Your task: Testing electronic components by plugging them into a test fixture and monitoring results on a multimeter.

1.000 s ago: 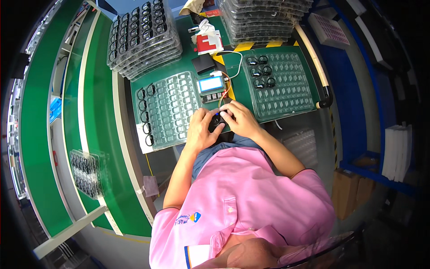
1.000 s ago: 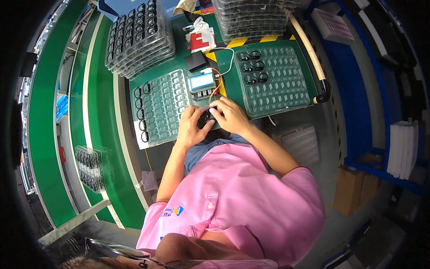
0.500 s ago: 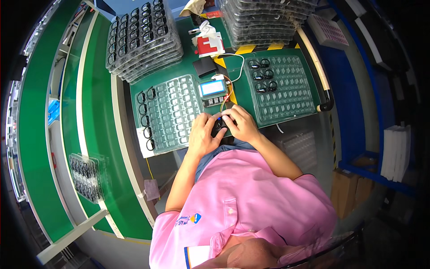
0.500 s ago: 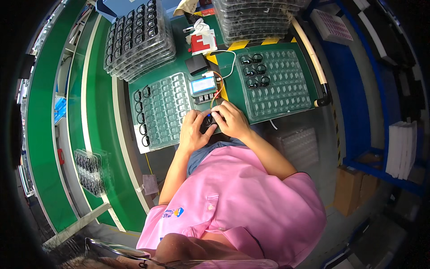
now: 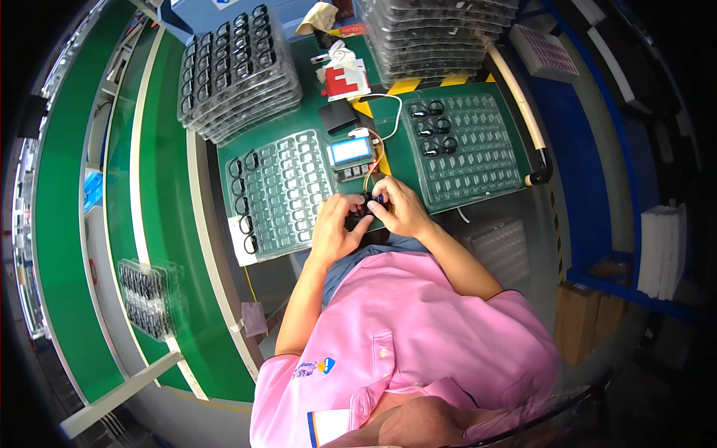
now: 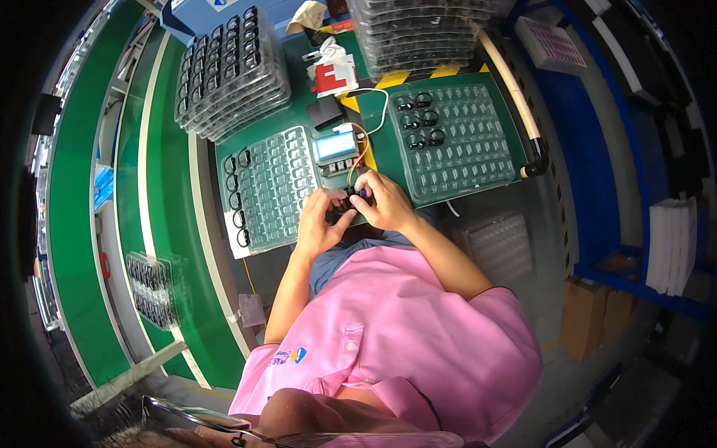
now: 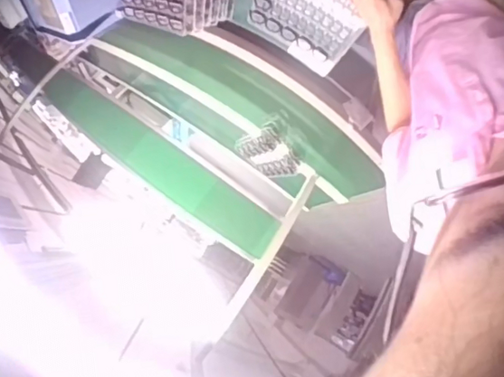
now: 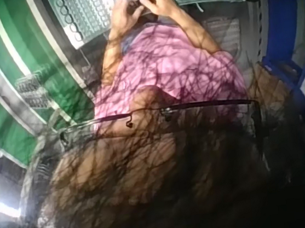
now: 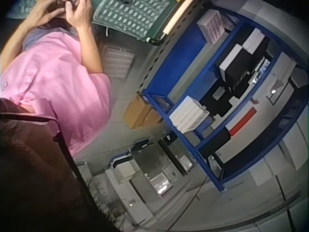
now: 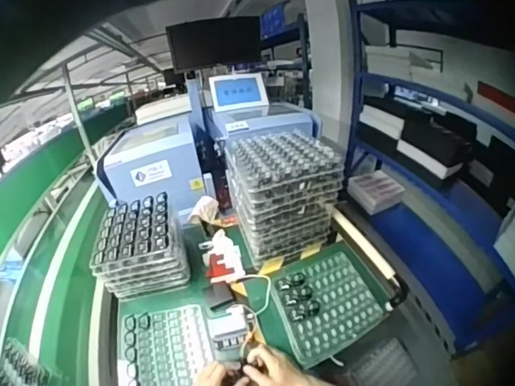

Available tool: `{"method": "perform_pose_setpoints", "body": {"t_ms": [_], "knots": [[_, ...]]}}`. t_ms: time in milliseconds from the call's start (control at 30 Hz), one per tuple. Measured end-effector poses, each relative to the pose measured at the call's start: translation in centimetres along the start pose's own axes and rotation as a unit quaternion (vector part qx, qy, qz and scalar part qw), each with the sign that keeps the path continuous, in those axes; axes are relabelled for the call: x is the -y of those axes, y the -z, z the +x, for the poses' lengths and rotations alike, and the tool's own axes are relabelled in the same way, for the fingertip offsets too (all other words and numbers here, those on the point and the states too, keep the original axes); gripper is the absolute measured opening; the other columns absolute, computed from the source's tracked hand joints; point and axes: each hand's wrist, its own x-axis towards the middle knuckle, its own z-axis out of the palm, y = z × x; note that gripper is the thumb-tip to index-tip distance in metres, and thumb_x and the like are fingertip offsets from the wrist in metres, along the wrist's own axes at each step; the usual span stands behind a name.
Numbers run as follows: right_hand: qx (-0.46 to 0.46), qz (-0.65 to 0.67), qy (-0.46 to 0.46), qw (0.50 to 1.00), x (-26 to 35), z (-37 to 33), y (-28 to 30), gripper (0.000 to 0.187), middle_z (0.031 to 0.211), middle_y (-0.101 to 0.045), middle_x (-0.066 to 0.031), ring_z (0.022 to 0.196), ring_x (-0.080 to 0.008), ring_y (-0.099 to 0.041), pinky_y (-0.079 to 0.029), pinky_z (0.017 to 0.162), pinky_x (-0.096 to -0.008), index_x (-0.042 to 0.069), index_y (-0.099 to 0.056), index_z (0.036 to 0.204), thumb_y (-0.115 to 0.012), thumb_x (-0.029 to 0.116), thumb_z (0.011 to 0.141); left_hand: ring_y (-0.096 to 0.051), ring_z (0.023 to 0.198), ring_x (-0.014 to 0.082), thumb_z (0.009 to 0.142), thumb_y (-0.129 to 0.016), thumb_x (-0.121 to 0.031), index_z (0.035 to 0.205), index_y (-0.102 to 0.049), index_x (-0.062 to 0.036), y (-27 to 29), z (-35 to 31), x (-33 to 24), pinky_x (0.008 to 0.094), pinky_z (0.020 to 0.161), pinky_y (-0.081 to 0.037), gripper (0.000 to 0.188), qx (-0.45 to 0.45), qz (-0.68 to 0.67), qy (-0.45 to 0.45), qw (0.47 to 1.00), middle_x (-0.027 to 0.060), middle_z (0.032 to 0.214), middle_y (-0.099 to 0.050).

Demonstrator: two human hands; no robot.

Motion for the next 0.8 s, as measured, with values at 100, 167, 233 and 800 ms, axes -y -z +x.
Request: {"method": "perform_pose_setpoints", "body": {"t_ms": [100, 167, 233, 800], "knots": [[0.042, 0.066, -0.104, 0.992, -0.1, -0.4, 0.9, 0.022, 0.081, -0.054, 0.0005, 0.068, -0.0096, -0.049, -0.042, 0.061, -0.0273, 0.006, -0.065, 0.108, -0.079, 0.011, 0.092, -0.061, 0.085, 0.0235, 0.08, -0.086, -0.007, 0.114, -0.069, -0.0078, -0.2, -0.1, 0.3, 0.0371, 0.081, -0.049, 0.038, -0.008, -0.04, 0.033, 0.999, 0.007, 0.094, -0.066], [0.017, 0.102, -0.083, 0.991, 0.7, -0.1, 1.3, 0.023, 0.081, -0.057, -0.0019, 0.065, -0.0115, -0.05, -0.044, 0.058, -0.0293, 0.006, -0.066, 0.11, -0.079, 0.011, 0.091, -0.061, 0.084, 0.0216, 0.082, -0.085, -0.005, 0.114, -0.071, -0.007, -0.3, -0.1, 1.2, 0.0355, 0.08, -0.05, 0.034, -0.008, -0.121, 0.064, 0.991, 0.0059, 0.091, -0.064], [-0.01, 0.045, -0.04, 0.998, 1.8, 0.2, 3.1, 0.024, 0.087, -0.064, -0.0023, 0.068, -0.0123, -0.058, -0.05, 0.063, -0.029, 0.008, -0.07, 0.111, -0.082, 0.014, 0.092, -0.058, 0.087, 0.0095, 0.09, -0.077, 0.003, 0.123, -0.07, -0.0028, 0.2, -0.3, 2.1, 0.0255, 0.079, -0.048, 0.035, 0.012, -0.213, 0.131, 0.968, -0.0006, 0.096, -0.064], [-0.14, -0.231, 0.011, 0.963, -2.8, -2.3, 14.1, 0.013, 0.104, -0.071, -0.0074, 0.093, -0.0293, -0.069, -0.057, 0.08, -0.0398, 0.007, -0.076, 0.097, -0.072, 0.003, 0.085, -0.062, 0.081, 0.0231, 0.087, -0.078, -0.002, 0.125, -0.073, -0.0056, -6.8, 8.9, -4.8, 0.0361, 0.074, -0.053, 0.038, 0.087, -0.027, -0.025, 0.996, 0.0103, 0.096, -0.067]]}}
